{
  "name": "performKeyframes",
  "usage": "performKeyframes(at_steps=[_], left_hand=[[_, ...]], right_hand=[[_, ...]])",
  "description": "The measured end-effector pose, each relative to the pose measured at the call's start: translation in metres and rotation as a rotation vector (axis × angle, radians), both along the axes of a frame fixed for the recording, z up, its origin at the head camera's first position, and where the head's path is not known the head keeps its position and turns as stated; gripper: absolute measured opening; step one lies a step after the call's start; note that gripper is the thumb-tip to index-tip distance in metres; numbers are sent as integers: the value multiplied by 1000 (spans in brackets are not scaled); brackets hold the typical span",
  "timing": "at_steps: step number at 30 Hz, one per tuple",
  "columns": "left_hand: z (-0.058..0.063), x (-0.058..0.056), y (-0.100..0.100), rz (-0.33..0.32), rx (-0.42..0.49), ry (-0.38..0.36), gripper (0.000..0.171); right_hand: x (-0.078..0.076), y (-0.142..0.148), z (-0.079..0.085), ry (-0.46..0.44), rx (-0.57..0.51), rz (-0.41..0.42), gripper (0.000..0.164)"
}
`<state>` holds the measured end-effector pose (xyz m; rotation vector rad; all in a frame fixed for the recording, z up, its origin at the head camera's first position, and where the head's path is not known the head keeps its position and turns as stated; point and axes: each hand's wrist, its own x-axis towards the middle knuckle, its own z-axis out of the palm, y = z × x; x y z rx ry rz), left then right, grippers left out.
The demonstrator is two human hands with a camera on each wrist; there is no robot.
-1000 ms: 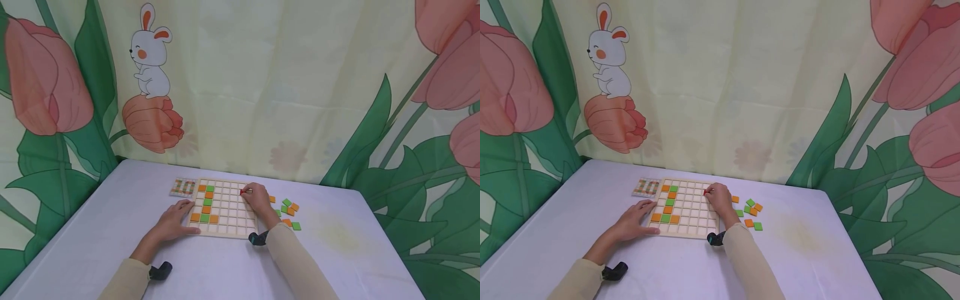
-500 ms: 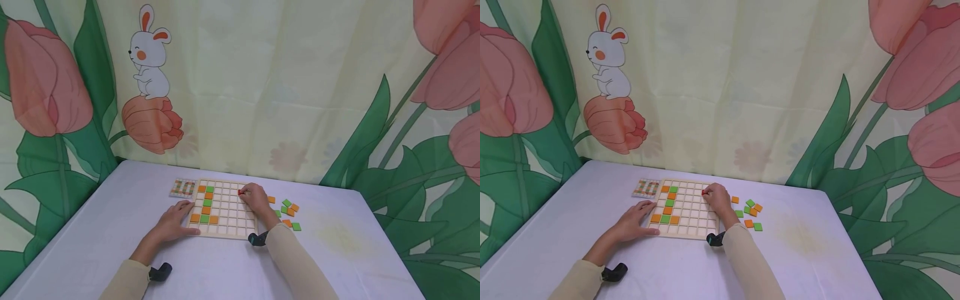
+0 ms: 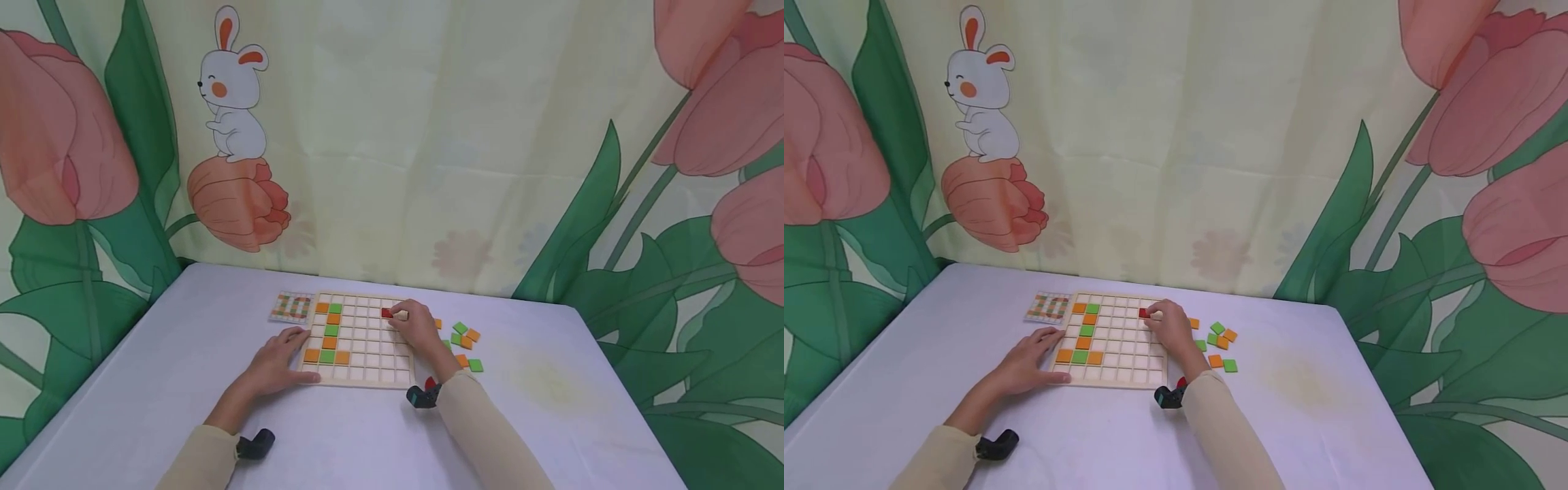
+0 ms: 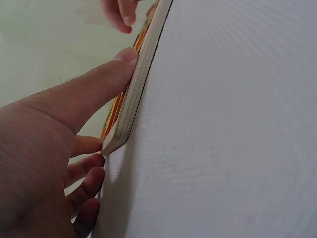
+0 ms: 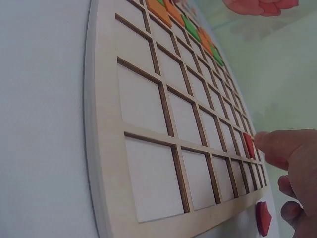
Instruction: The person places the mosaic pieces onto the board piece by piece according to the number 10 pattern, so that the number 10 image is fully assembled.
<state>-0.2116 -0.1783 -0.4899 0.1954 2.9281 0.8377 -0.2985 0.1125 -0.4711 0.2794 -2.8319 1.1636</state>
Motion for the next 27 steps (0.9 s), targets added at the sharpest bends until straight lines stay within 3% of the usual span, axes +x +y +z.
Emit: performKeyframes(at_steps=[14, 27], left_hand=[[-5, 1, -11, -16, 15, 12, 105], [-2, 0, -3, -46, 24, 18, 105]], right_hand=[[19, 21, 6, -33, 52, -92, 20], [32, 57, 8, -33, 51, -184, 23]])
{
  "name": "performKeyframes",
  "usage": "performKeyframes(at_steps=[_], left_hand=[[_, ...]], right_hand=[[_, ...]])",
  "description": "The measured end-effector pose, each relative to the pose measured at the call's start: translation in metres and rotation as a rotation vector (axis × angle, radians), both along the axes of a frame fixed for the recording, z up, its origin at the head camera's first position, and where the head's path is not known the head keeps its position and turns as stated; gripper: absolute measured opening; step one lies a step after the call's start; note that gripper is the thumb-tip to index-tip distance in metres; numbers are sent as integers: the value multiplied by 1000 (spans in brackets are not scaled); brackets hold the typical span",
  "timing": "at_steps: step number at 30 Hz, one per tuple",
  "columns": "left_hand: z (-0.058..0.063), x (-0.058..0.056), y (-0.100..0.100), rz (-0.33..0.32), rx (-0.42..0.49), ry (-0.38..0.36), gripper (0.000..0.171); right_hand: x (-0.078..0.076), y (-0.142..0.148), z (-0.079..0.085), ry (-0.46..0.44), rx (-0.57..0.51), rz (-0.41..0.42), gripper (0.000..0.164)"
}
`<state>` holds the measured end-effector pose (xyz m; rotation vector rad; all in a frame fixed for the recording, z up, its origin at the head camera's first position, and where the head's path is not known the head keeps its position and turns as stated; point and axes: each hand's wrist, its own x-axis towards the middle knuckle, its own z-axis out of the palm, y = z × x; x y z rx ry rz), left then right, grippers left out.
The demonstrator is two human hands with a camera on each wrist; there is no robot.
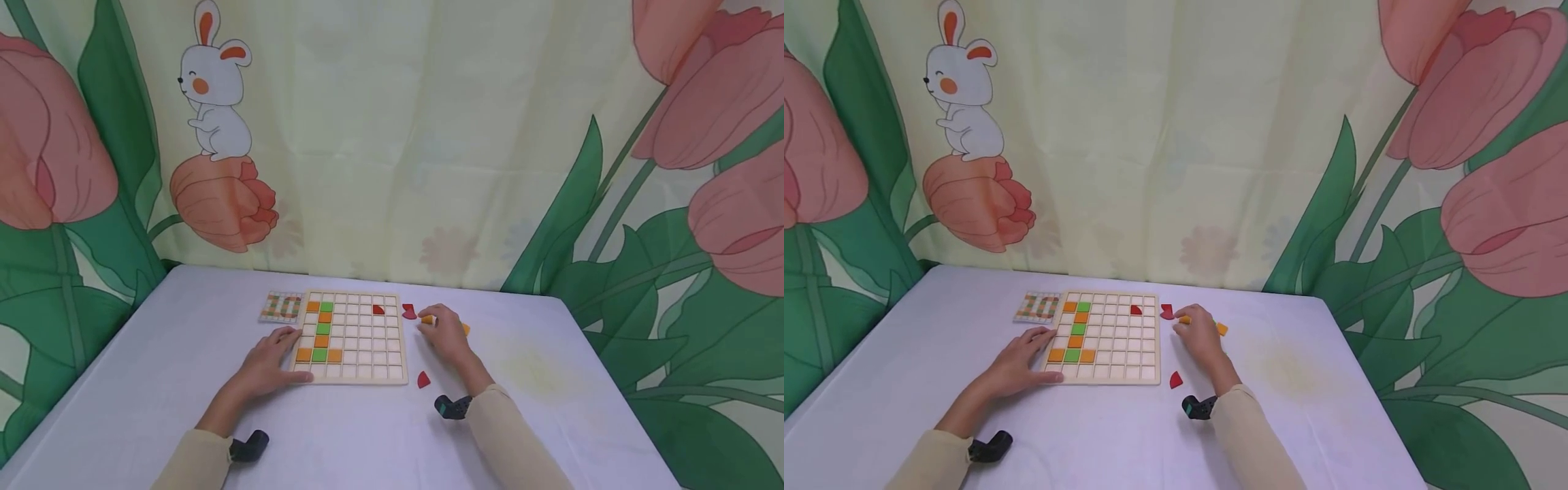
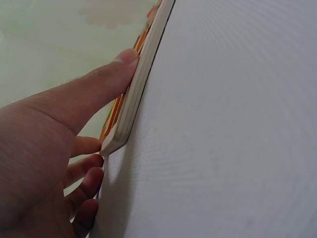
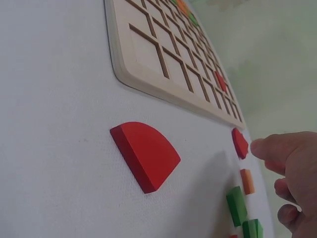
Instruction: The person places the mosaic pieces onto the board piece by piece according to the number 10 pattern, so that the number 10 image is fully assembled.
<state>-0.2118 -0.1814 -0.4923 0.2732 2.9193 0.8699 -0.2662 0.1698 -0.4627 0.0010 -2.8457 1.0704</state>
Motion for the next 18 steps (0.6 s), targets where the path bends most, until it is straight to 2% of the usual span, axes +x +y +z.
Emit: performKeyframes(at_steps=[5, 12, 18], left_hand=[[1, -1, -1, 1, -13, 12, 104], [-2, -1, 0, 20, -2, -11, 104], [-2, -2, 0, 14, -7, 12, 104]], right_hand=[[-5, 7, -4, -3, 29, -18, 24], [-15, 14, -16, -34, 102, -60, 29], [-20, 14, -19, -14, 139, -48, 32]])
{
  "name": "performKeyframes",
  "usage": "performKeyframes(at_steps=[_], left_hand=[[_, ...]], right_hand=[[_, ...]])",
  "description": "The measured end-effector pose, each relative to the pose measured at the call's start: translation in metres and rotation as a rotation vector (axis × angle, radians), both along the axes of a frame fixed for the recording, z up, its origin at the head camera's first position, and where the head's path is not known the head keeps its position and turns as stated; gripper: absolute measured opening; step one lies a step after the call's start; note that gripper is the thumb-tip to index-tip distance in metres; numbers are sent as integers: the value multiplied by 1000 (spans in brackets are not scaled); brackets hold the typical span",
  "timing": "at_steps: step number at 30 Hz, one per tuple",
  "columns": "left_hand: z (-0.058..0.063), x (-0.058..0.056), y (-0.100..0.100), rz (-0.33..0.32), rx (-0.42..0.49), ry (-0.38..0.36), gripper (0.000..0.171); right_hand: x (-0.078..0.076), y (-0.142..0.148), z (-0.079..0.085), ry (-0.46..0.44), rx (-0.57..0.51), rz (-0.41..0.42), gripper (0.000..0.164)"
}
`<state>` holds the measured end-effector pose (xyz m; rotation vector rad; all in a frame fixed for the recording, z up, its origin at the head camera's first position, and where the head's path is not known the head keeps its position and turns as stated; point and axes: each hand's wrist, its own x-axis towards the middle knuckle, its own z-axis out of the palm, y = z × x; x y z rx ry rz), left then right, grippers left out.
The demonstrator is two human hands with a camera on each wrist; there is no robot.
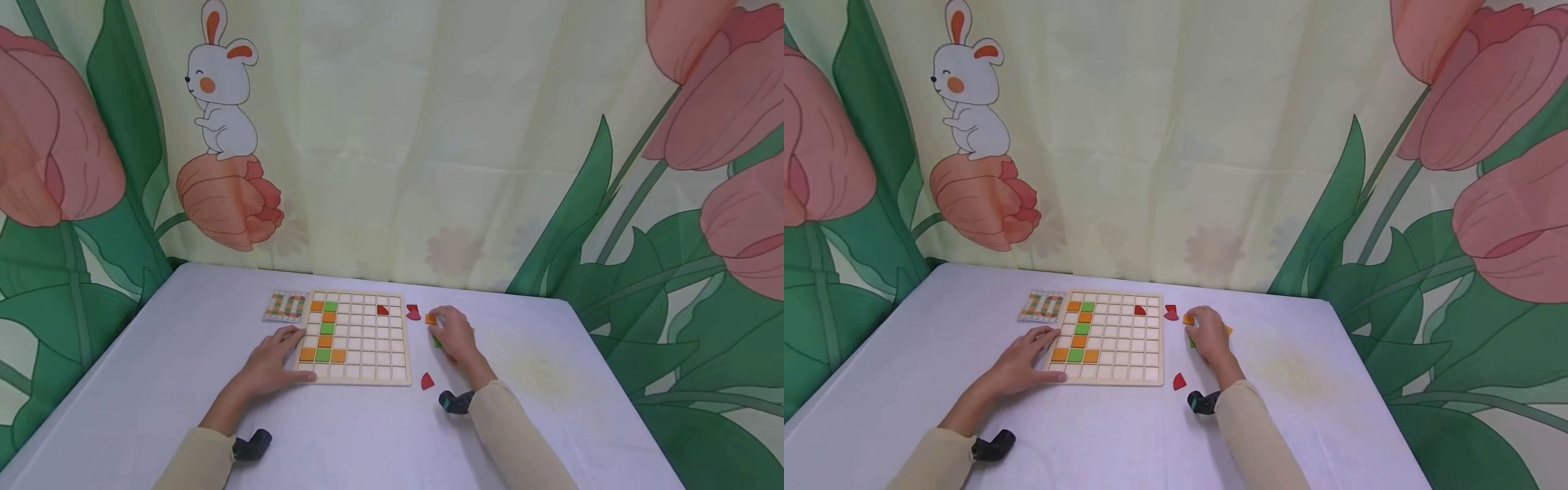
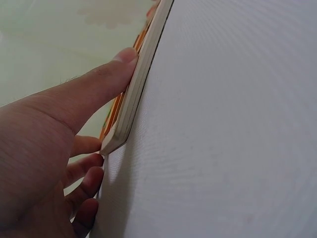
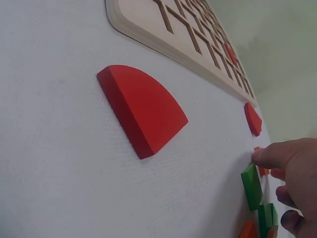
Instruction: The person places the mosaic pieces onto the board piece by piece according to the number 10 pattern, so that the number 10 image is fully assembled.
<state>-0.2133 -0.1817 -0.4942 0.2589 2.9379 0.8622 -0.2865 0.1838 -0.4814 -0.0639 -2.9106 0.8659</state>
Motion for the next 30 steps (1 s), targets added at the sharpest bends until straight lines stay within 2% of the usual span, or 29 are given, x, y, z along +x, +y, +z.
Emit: performKeyframes(at_steps=[17, 30], left_hand=[[2, 1, 3, 22, -2, -16, 104], [3, 2, 3, 19, -2, -18, 104]], right_hand=[[-6, -1, -5, 26, -13, -7, 18], [-3, -17, 5, 47, -78, 73, 16]])
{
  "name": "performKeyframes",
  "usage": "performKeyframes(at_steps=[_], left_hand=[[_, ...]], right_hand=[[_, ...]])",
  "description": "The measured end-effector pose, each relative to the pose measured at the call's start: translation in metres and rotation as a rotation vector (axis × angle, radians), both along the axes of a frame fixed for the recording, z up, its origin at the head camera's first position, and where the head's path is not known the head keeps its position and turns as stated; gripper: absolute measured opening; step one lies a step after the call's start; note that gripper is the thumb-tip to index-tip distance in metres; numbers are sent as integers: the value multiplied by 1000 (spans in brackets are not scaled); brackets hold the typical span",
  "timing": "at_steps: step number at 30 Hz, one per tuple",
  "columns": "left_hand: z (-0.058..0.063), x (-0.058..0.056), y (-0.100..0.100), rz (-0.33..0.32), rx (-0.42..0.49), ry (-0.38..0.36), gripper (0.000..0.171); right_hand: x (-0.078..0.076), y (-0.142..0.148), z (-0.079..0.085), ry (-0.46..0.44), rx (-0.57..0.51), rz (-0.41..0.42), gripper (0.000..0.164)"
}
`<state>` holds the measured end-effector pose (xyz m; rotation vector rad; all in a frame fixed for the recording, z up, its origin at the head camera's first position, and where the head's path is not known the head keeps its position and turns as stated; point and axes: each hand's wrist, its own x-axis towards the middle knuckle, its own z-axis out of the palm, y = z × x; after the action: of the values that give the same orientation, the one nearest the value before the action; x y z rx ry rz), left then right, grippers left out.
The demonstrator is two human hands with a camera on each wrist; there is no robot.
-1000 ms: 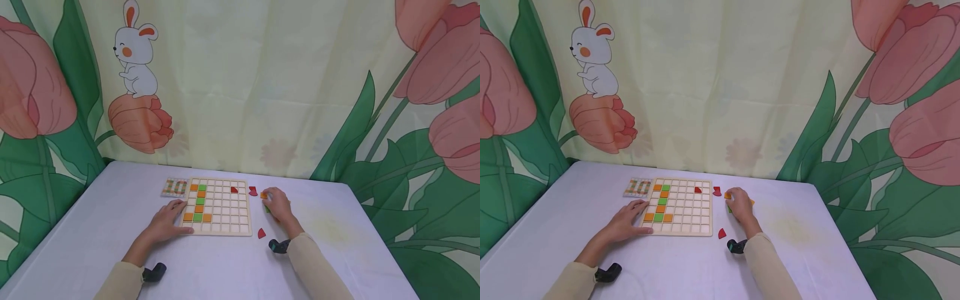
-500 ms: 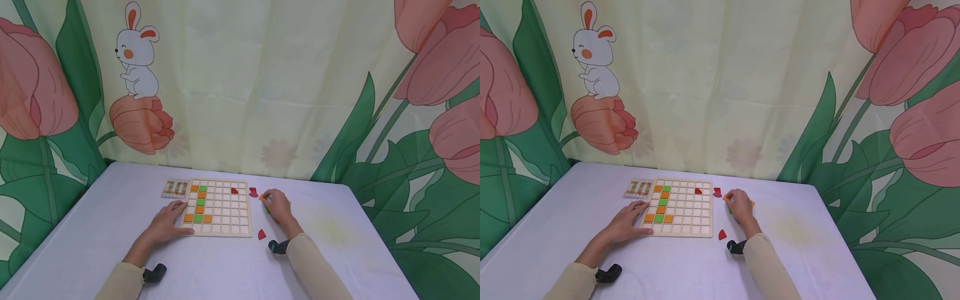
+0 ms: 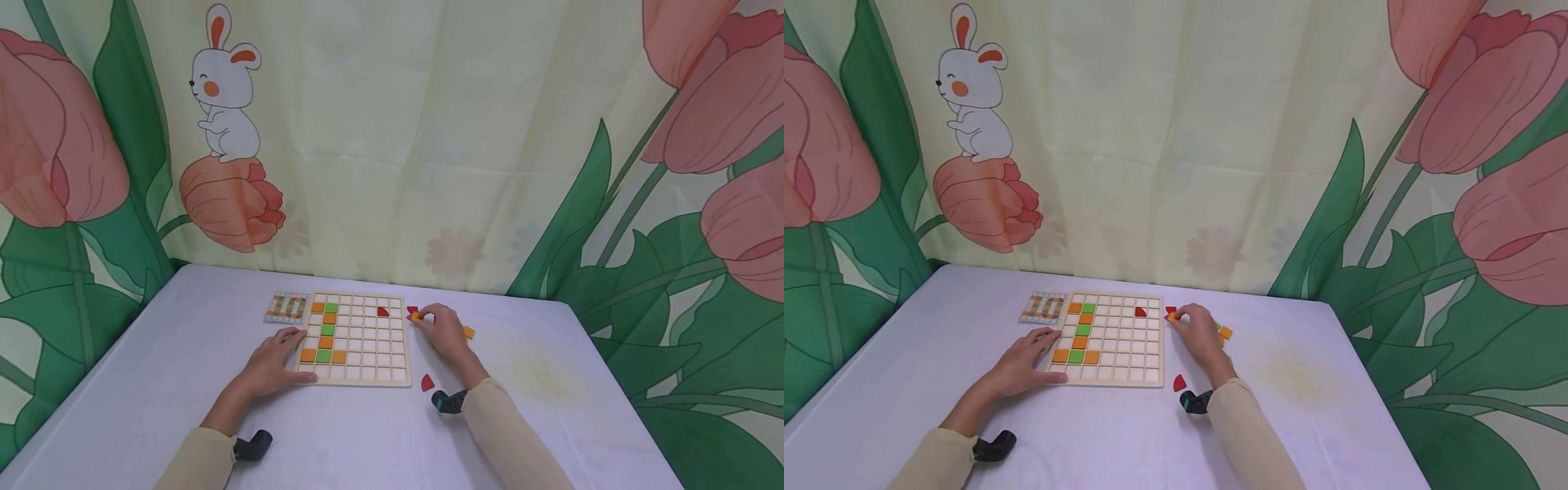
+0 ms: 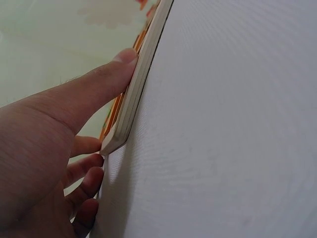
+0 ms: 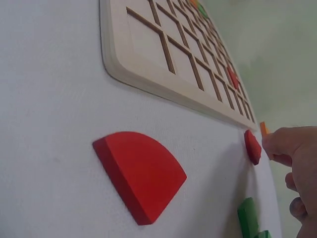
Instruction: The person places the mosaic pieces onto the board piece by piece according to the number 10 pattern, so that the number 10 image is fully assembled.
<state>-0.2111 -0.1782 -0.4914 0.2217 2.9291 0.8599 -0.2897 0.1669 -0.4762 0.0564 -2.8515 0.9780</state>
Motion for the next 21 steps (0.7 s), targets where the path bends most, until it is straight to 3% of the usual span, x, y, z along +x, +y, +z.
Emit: performKeyframes(at_steps=[9, 21], left_hand=[[1, 0, 0, -4, -1, 17, 103], [2, 1, 0, 5, 7, 17, 103]], right_hand=[[-2, -16, 5, 2, -17, 64, 19], [-8, -39, 1, -8, -44, 97, 16]])
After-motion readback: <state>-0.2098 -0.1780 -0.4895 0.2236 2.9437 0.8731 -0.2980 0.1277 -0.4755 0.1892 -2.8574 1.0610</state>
